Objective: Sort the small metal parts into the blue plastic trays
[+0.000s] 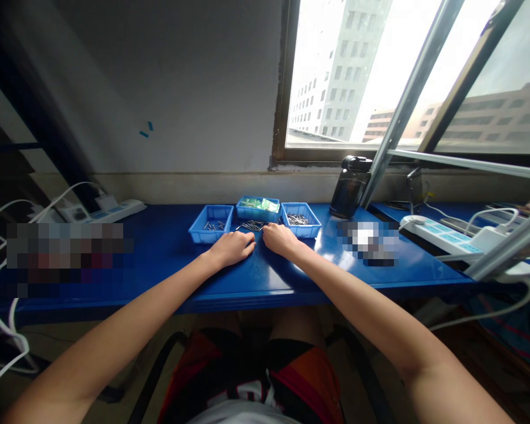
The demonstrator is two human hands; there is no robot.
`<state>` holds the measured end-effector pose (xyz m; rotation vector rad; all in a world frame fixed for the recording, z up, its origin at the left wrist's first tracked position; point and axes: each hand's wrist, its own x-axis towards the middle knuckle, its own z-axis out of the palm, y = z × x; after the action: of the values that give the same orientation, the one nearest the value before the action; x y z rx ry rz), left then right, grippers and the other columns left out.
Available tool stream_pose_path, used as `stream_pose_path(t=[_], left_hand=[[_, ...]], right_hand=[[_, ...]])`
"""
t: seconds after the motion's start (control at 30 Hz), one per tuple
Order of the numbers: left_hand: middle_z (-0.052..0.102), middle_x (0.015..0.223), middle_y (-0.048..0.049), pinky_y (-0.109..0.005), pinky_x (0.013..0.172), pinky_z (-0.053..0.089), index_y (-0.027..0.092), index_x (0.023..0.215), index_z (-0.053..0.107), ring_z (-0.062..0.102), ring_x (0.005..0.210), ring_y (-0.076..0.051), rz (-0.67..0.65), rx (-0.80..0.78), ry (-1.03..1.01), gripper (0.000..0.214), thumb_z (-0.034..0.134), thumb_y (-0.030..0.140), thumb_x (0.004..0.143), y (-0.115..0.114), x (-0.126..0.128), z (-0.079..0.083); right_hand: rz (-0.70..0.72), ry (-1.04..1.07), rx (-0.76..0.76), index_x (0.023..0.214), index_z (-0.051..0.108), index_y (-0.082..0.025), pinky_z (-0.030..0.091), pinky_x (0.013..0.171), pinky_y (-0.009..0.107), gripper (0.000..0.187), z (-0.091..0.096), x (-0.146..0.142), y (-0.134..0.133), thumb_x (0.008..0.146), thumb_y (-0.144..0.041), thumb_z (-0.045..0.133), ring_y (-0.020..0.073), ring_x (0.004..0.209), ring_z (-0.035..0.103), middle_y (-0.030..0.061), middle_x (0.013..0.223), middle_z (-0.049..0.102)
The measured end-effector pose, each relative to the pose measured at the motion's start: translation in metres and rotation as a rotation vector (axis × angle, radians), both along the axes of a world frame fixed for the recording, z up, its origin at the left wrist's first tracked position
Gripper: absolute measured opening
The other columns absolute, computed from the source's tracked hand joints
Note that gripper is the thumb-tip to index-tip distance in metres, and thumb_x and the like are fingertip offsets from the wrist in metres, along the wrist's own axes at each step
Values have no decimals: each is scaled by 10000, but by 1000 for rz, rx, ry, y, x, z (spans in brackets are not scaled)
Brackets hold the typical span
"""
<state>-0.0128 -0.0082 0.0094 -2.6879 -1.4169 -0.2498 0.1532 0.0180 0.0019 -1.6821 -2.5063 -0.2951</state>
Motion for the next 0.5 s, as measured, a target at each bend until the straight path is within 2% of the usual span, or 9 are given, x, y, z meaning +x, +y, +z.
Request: stream_pose_path(t=[0.17, 0.3, 0.5], left_hand=[[654, 881, -109, -332, 702, 477, 176, 948, 570, 632, 805, -244, 2, 4, 4, 287, 339, 335, 884, 2, -1, -2], [656, 875, -100, -320, 704, 479, 176, 969, 566, 631, 814, -240, 21, 5, -9, 285, 350, 341, 884, 2, 0, -3], [654, 894, -102, -315, 715, 475, 176, 975, 566, 627, 835, -240, 36, -6, -35, 271, 380, 348, 875, 2, 0, -2]], right_hand=[[87, -14, 9, 906, 613, -148, 437, 619, 260, 288, 4, 8, -6, 894, -224, 336, 197, 750, 635, 114, 937, 643], [159, 52, -5, 969, 610, -180, 419, 645, 220, 268, 6, 15, -12, 892, -198, 354, 160, 799, 623, 80, 997, 638], [138, 188, 30, 1017, 588, -214, 413, 668, 218, 247, -1, 22, -15, 870, -192, 390, 161, 852, 612, 48, 1027, 641]])
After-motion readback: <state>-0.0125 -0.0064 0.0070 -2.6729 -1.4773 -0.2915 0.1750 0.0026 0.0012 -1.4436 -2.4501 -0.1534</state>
